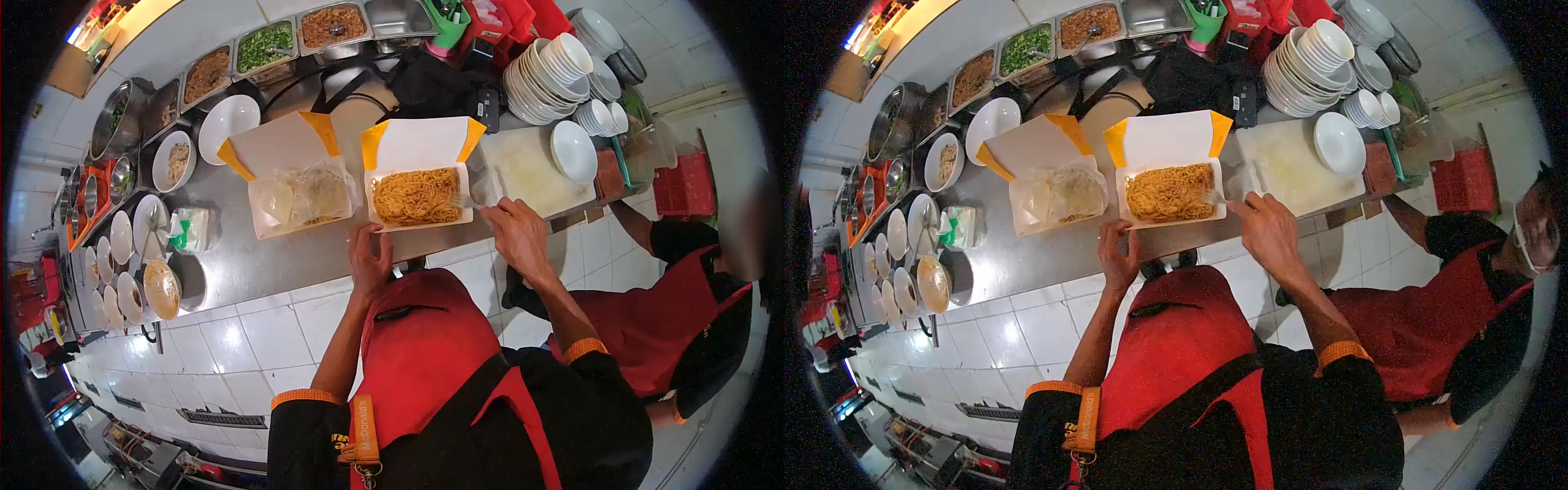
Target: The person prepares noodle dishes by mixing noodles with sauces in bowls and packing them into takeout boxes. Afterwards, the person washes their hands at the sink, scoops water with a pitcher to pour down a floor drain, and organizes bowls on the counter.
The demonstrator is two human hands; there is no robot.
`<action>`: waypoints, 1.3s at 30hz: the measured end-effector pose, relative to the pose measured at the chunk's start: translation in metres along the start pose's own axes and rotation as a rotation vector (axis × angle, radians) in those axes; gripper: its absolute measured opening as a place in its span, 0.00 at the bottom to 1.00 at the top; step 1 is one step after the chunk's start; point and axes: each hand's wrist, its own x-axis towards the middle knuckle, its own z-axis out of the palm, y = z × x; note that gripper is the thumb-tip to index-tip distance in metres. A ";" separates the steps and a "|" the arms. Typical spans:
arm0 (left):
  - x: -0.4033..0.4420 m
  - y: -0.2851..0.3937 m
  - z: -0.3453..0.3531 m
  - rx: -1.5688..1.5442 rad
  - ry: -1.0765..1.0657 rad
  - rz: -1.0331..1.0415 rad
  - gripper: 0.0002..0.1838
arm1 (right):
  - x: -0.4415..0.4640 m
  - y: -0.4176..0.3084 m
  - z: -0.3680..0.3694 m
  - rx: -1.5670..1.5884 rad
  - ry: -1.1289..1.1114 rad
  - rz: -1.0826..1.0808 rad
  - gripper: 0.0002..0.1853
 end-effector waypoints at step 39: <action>-0.036 0.031 0.019 0.021 -0.093 0.097 0.07 | -0.019 0.032 0.030 0.658 0.116 0.377 0.13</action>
